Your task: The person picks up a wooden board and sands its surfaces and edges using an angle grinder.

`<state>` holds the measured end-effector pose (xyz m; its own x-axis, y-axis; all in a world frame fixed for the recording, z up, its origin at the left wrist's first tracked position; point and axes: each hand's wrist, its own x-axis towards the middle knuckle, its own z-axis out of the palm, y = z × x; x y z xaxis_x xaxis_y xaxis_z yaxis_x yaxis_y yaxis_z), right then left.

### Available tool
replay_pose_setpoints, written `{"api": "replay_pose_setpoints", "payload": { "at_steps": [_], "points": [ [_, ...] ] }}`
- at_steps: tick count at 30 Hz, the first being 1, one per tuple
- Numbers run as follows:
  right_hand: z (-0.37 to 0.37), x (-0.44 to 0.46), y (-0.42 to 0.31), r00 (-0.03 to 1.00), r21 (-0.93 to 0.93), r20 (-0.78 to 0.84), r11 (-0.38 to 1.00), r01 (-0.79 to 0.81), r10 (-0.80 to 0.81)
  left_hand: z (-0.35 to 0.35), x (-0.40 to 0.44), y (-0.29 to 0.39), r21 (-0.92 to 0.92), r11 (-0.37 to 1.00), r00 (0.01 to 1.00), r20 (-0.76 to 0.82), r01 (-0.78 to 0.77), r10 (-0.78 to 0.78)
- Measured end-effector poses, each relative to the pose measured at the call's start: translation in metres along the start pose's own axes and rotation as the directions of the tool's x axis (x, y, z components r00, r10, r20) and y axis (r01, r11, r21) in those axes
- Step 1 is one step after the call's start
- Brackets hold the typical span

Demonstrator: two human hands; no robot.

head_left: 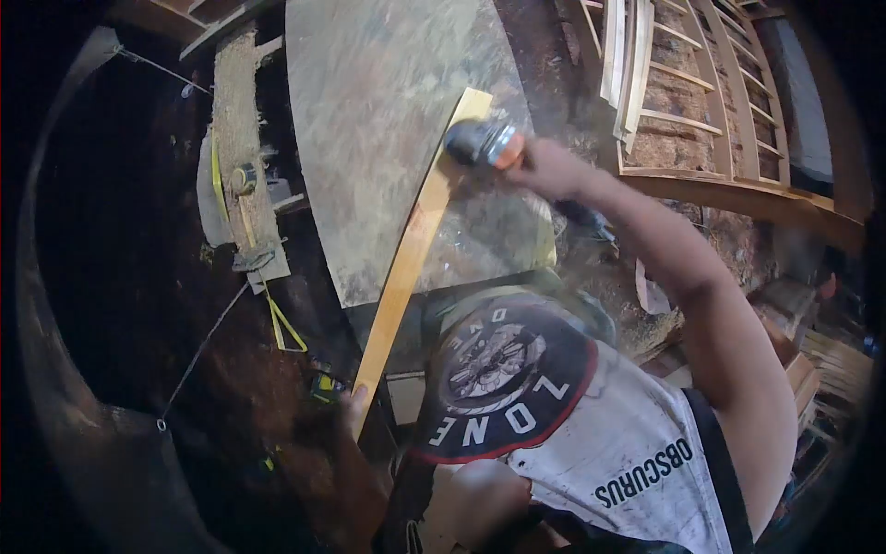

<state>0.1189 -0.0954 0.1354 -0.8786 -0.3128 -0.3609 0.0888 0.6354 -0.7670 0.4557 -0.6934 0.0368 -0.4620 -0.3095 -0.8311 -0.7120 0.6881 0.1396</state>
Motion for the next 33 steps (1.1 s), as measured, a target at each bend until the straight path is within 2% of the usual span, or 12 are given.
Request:
{"api": "replay_pose_setpoints", "payload": {
  "at_steps": [1,4,8,10,13,16,20,22,23,25,28,33],
  "points": [
    [-0.007,0.005,0.005,0.994,-0.009,-0.097,0.999,-0.042,0.041,-0.003,-0.003,0.003,0.002,1.000,1.000,0.001,-0.003,0.003],
    [-0.046,0.020,-0.012,0.985,-0.023,-0.110,0.991,-0.134,0.131,-0.015,-0.025,0.019,-0.027,1.000,1.000,0.014,0.008,-0.008],
    [-0.046,0.043,0.005,0.985,-0.069,-0.135,0.991,-0.118,0.108,-0.007,-0.025,0.023,-0.120,0.993,1.000,0.004,-0.006,0.007],
    [-0.043,0.044,0.015,0.981,-0.064,-0.184,0.995,-0.079,0.066,0.004,-0.019,0.036,-0.003,0.994,0.991,-0.081,-0.108,0.108],
    [-0.021,0.039,0.020,0.986,0.037,-0.151,0.997,-0.067,0.072,-0.002,-0.052,0.114,-0.081,0.993,0.996,-0.006,-0.087,0.086],
    [0.002,0.025,0.008,0.990,0.083,-0.113,0.994,-0.072,0.082,-0.002,-0.062,0.132,0.066,0.990,0.990,-0.062,-0.123,0.127],
    [0.045,-0.015,-0.016,0.991,-0.005,-0.102,0.996,-0.091,0.090,-0.001,-0.064,0.131,-0.004,0.984,0.978,-0.117,-0.176,0.174],
    [0.081,-0.035,-0.030,0.990,0.101,0.056,0.986,-0.136,0.131,-0.001,-0.058,0.128,-0.109,0.986,0.989,-0.094,-0.125,0.115],
    [0.061,-0.017,0.000,0.979,0.118,0.131,0.978,-0.170,0.154,0.012,-0.070,0.176,-0.107,0.993,0.997,-0.062,-0.047,0.040],
    [0.082,-0.029,-0.010,0.964,0.043,0.233,0.989,-0.143,0.129,0.013,-0.073,0.181,-0.135,0.991,0.999,0.035,0.015,-0.011],
    [0.090,-0.051,-0.059,0.936,-0.088,0.334,0.992,-0.088,0.112,0.020,-0.070,0.167,-0.052,0.989,0.990,0.021,-0.139,0.140],
    [0.109,-0.050,-0.079,0.905,-0.209,0.415,0.978,-0.010,0.098,0.017,-0.068,0.169,-0.009,0.997,0.997,0.004,-0.075,0.075]
  ]
}}
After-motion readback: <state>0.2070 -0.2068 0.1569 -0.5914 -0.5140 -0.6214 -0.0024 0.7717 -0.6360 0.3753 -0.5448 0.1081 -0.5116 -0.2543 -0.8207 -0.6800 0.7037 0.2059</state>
